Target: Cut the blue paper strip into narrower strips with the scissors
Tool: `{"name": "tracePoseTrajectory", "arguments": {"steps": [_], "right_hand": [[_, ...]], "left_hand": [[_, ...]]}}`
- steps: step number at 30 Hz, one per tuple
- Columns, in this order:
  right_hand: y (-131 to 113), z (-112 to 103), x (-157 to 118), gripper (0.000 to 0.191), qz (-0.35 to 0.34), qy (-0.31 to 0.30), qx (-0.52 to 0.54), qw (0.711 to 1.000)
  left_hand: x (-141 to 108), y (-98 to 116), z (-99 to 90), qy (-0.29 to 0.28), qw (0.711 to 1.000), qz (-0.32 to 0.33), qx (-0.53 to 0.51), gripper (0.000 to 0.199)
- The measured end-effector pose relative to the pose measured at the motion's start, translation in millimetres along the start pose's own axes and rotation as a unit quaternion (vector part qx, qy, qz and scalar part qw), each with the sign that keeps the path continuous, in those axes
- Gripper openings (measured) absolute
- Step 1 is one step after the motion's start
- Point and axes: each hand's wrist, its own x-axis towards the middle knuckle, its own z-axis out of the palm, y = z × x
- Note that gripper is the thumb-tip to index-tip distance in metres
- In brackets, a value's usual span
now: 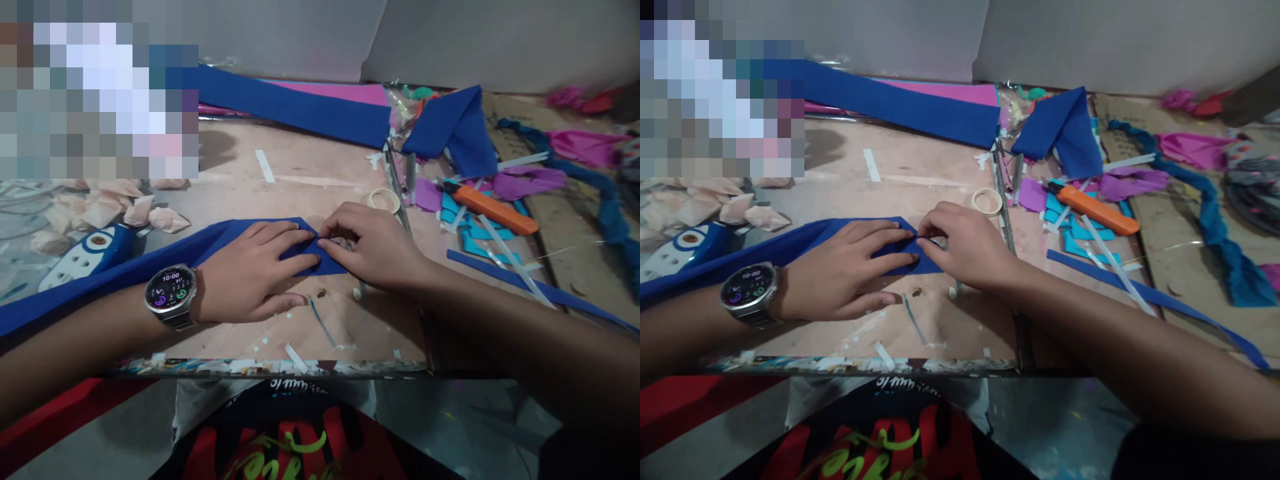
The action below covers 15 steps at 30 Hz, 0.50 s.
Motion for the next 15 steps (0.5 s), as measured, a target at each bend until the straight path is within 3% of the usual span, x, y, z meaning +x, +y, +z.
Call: {"name": "tracePoseTrajectory", "arguments": {"steps": [15], "right_hand": [[-0.2, -1.6, 0.3, 0.004, -0.004, -0.006, 0.004, 1.000]], "left_hand": [[1.9, 1.0, -3.1, -0.009, 1.000, 0.011, -0.010, 0.057]]}}
